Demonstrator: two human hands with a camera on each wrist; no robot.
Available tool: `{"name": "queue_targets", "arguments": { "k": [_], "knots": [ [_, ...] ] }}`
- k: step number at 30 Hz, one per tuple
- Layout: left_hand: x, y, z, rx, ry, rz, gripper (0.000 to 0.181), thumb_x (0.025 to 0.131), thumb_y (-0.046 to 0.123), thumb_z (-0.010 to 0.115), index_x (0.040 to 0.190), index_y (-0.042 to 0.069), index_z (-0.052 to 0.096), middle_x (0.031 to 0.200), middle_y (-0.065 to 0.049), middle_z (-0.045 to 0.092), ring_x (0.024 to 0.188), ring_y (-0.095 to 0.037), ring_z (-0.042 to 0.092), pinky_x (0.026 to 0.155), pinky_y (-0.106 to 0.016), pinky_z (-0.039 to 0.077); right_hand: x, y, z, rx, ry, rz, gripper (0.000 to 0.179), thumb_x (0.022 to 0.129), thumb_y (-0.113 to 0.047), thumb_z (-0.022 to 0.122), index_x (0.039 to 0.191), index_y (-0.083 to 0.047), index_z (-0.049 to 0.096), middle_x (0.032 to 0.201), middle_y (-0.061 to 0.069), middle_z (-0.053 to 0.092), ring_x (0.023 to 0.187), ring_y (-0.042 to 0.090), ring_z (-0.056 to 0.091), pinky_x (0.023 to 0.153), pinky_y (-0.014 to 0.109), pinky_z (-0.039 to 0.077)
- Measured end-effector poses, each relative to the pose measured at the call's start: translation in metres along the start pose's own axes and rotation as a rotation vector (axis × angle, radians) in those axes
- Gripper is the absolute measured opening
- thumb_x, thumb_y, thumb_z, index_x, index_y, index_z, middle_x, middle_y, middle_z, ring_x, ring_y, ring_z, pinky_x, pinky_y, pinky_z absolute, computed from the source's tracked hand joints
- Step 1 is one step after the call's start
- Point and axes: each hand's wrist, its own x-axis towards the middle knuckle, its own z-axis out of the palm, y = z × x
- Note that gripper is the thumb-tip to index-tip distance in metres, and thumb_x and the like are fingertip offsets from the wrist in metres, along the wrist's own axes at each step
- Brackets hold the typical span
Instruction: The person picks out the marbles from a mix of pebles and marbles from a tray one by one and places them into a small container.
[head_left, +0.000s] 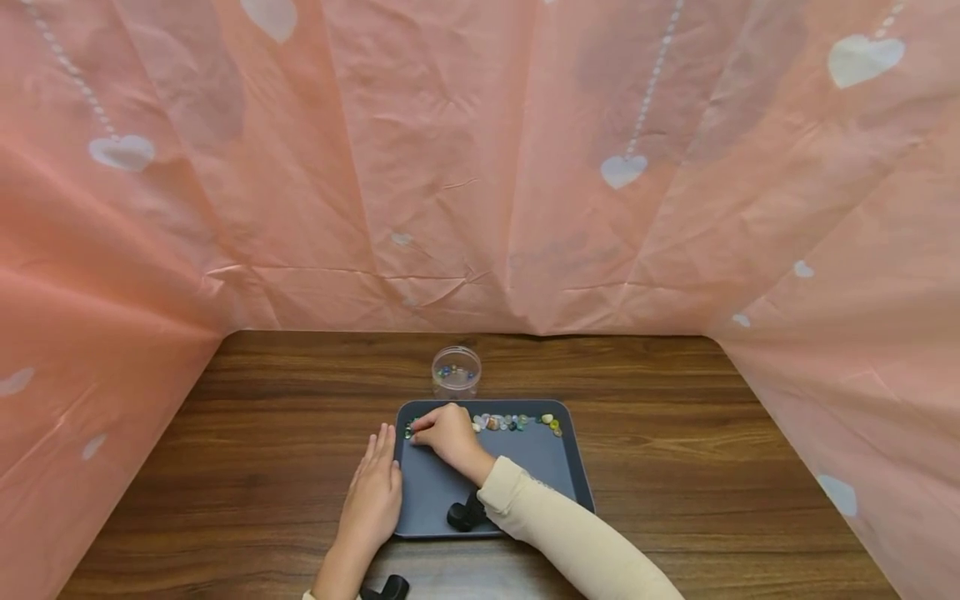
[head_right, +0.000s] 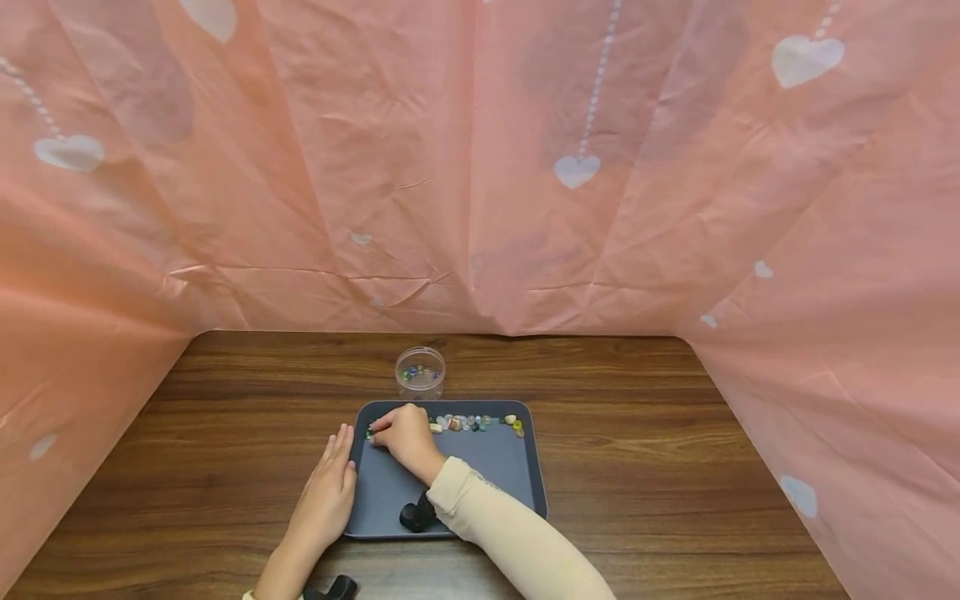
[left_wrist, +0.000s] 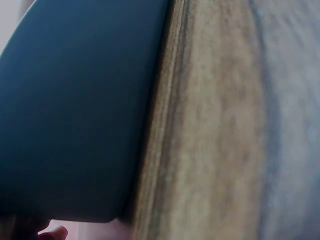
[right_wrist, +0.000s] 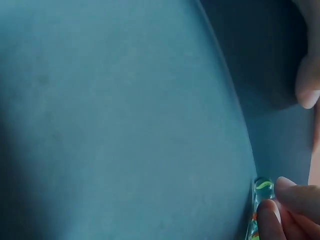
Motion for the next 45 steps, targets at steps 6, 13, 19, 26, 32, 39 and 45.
{"name": "queue_targets", "arguments": {
  "k": [6, 13, 19, 26, 32, 39, 45],
  "knots": [
    [0.001, 0.000, 0.001, -0.004, 0.000, -0.001, 0.054, 0.105, 0.015, 0.037, 0.156, 0.001, 0.027, 0.164, -0.017, 0.023, 0.152, -0.039, 0.020, 0.120, -0.062, 0.022, 0.000, -0.003, 0.004, -0.072, -0.012, -0.052, 0.011, 0.075, -0.003, 0.083, 0.086, -0.002, 0.081, 0.084, 0.010, 0.078, 0.082, 0.023, 0.076, 0.064, 0.021, 0.058],
    [0.000, 0.000, 0.001, -0.009, 0.005, -0.004, 0.054, 0.104, 0.015, 0.037, 0.156, 0.001, 0.027, 0.164, -0.018, 0.023, 0.152, -0.039, 0.020, 0.121, -0.061, 0.022, 0.000, -0.009, 0.008, -0.291, -0.034, -0.137, 0.011, 0.081, -0.007, 0.079, 0.091, -0.004, 0.081, 0.089, 0.006, 0.079, 0.088, 0.018, 0.075, 0.072, 0.021, 0.059],
    [0.000, 0.001, 0.000, -0.010, 0.001, -0.005, 0.054, 0.104, 0.015, 0.037, 0.156, 0.000, 0.027, 0.164, -0.017, 0.023, 0.152, -0.039, 0.020, 0.121, -0.061, 0.022, -0.001, -0.015, 0.012, -0.438, -0.027, -0.155, 0.009, 0.083, -0.011, 0.078, 0.090, -0.007, 0.081, 0.089, 0.004, 0.079, 0.085, 0.015, 0.075, 0.069, 0.022, 0.059],
    [0.000, 0.000, 0.000, -0.013, -0.006, -0.013, 0.054, 0.105, 0.014, 0.037, 0.156, 0.001, 0.027, 0.164, -0.017, 0.022, 0.152, -0.040, 0.020, 0.121, -0.061, 0.021, 0.000, -0.017, 0.016, -0.541, 0.010, -0.183, 0.006, 0.084, -0.014, 0.077, 0.086, -0.010, 0.081, 0.083, 0.000, 0.078, 0.078, 0.012, 0.074, 0.065, 0.021, 0.058],
    [-0.001, 0.000, 0.001, -0.014, -0.007, -0.006, 0.054, 0.105, 0.015, 0.037, 0.156, 0.001, 0.027, 0.164, -0.017, 0.022, 0.152, -0.040, 0.020, 0.121, -0.061, 0.021, 0.001, -0.012, 0.012, -0.386, 0.020, -0.145, 0.005, 0.081, -0.012, 0.080, 0.082, -0.008, 0.081, 0.081, 0.002, 0.078, 0.077, 0.013, 0.074, 0.062, 0.017, 0.056],
    [-0.001, 0.000, 0.001, -0.012, -0.002, -0.006, 0.054, 0.105, 0.015, 0.037, 0.156, 0.000, 0.027, 0.164, -0.018, 0.022, 0.152, -0.040, 0.020, 0.121, -0.061, 0.021, 0.005, -0.005, -0.007, 0.106, -0.059, 0.070, 0.009, 0.079, -0.010, 0.082, 0.084, -0.002, 0.081, 0.079, 0.011, 0.078, 0.065, 0.011, 0.073, 0.058, 0.018, 0.057],
    [0.000, 0.000, 0.002, -0.011, 0.008, -0.003, 0.054, 0.105, 0.015, 0.037, 0.156, 0.000, 0.027, 0.164, -0.017, 0.022, 0.152, -0.040, 0.020, 0.121, -0.060, 0.021, 0.007, 0.000, -0.023, 0.598, -0.120, 0.325, 0.019, 0.085, -0.003, 0.074, 0.100, 0.010, 0.075, 0.095, 0.021, 0.076, 0.079, 0.015, 0.076, 0.073, 0.026, 0.062]
  ]
}}
